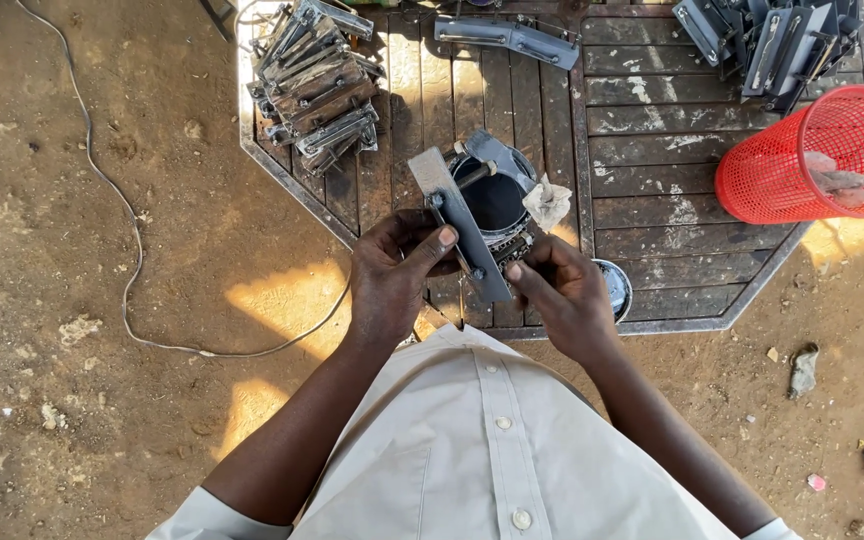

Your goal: Manually applying black paint to small metal components using a brush at a workbench.

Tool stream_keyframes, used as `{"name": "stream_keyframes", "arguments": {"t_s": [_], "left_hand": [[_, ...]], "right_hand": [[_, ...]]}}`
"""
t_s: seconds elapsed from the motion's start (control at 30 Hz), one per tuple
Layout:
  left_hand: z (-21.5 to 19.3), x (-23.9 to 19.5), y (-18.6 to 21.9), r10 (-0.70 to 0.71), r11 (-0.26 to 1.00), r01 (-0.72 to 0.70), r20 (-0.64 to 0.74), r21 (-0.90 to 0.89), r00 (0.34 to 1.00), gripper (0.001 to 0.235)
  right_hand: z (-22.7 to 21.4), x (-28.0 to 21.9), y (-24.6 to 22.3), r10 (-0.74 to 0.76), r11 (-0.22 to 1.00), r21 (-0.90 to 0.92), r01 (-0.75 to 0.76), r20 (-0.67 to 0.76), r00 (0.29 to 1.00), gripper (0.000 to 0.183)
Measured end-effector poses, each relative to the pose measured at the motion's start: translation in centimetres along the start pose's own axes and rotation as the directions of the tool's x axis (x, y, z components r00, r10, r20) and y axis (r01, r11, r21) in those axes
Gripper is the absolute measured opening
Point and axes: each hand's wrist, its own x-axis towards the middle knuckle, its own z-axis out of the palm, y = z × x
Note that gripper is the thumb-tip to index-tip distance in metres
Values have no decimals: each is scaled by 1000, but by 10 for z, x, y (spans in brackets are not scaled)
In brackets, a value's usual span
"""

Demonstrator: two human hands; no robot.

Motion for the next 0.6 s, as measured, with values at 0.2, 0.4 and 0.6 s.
{"name": "stream_keyframes", "arguments": {"t_s": [0.2,0.4,0.6], "left_hand": [[-4,2,-4,4,1000,-4,-13,-10,1000,33],[-2,1,1,12,1000,-13,-51,-24,999,34],[-3,5,-8,11,1000,-12,-56,-11,998,36]], "right_hand": [[8,7,-15,-14,987,-158,10,-26,1000,33],[7,4,-24,-15,995,-100,15,0,1000,18],[4,16,-14,-11,946,-324,12,5,1000,33]]}}
